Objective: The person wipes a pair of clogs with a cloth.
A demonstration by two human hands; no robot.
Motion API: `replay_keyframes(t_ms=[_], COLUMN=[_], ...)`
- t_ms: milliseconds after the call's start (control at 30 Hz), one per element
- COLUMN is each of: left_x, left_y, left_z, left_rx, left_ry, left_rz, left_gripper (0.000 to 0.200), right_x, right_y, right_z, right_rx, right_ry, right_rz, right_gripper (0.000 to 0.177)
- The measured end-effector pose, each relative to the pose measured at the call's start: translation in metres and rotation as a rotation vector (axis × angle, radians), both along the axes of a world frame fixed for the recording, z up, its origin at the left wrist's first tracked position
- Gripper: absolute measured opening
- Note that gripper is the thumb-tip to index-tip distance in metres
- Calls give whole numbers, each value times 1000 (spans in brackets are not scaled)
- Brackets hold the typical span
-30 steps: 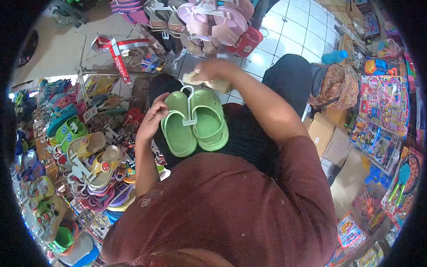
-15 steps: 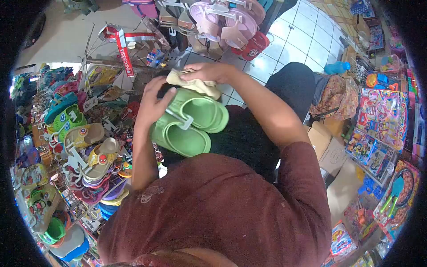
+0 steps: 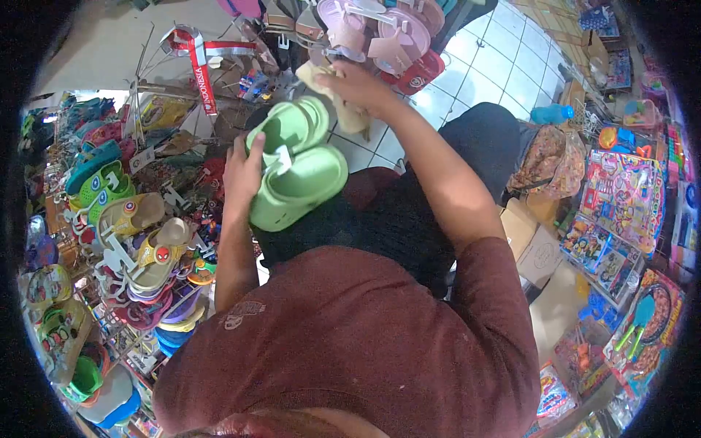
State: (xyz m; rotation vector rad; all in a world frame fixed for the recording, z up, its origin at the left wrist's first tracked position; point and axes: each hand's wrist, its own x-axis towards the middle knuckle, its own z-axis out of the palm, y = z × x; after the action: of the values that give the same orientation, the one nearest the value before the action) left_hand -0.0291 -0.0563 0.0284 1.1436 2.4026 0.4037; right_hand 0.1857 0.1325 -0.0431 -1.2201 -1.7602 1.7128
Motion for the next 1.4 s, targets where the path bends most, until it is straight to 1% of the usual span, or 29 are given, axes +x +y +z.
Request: replay_keyframes(t_ms=[33,67,100,133,167,200,233,267,300,333,367,400,467,533,567,667,700,800,833,933,967,1067,1100,1133,1200,1233,1333,1367,1400], left_x=[4,4,4,9,19,19,21,23,24,24,22,21,21,21,19,16,17,18,19,22,21,19,19,20,19,18,24,26,28], left_y=[2,3,2,3,4,5,8,10,12,12,13,13,11,10,10,11,11,13,13,12,11,12,12,12,9,7,7,7,7], left_z=[0,-7,-20,-18,-15,-17,-21,-25,-21,-19,-17,-17,-19,-19,-19,-18,-18,-16,-16,-15,-17,-23,-22,-22,-22,-22,-21,-20,-19], left_rx=[-15,81,177,272,322,295,267,241,163,181,199,218,235,237,218,182,183,127,99,128,130,119,106,91,150,179,164,161,157], left_ry=[92,194,296,397,411,383,351,317,317,281,250,222,229,218,216,225,240,231,218,236,242,275,294,311,293,282,315,320,324], left_rz=[18,-61,-138,-215,-295,-348,-400,-450,-435,-421,-407,-395,-384,-379,-366,-341,-344,-356,-360,-355,-354,-368,-370,-370,-339,-324,-311,-326,-342], left_gripper=[72,70,68,67,56,53,50,47,47,47,46,46,46,47,48,49,50,53,54,57,57,58,57,57,56,56,53,52,52], right_x=[5,9,12,16,20,26,32,40,47,51,53,48,29,0,4,14,18,29,32,29,23,17,13,16,25,30,36,37,37], right_y=[5,10,12,12,9,4,0,-3,-7,-11,-16,-27,-56,-88,-105,-99,-102,-102,-103,-109,-111,-120,-123,-123,-122,-118,-122,-120,-118], right_z=[11,20,27,35,43,53,76,72,72,73,74,81,75,75,49,51,47,47,54,75,73,50,45,44,53,45,61,62,66], right_rx=[80,162,257,361,462,560,503,546,587,625,356,301,434,542,925,1001,1060,937,812,787,754,955,1029,1037,1049,1068,716,672,606], right_ry=[-53,-106,-154,-174,-194,-216,-294,-280,-262,-241,-257,-308,-269,-275,-89,-184,-188,-436,-515,-529,-390,-266,-244,-330,-505,-550,-676,-726,-755], right_rz=[9,19,20,37,53,67,215,353,492,633,733,819,820,736,457,622,577,478,478,528,540,541,468,463,453,438,461,502,574], right_gripper=[68,68,59,57,55,52,48,47,45,44,41,39,40,29,19,25,26,25,24,23,15,15,18,21,28,23,23,29,29])
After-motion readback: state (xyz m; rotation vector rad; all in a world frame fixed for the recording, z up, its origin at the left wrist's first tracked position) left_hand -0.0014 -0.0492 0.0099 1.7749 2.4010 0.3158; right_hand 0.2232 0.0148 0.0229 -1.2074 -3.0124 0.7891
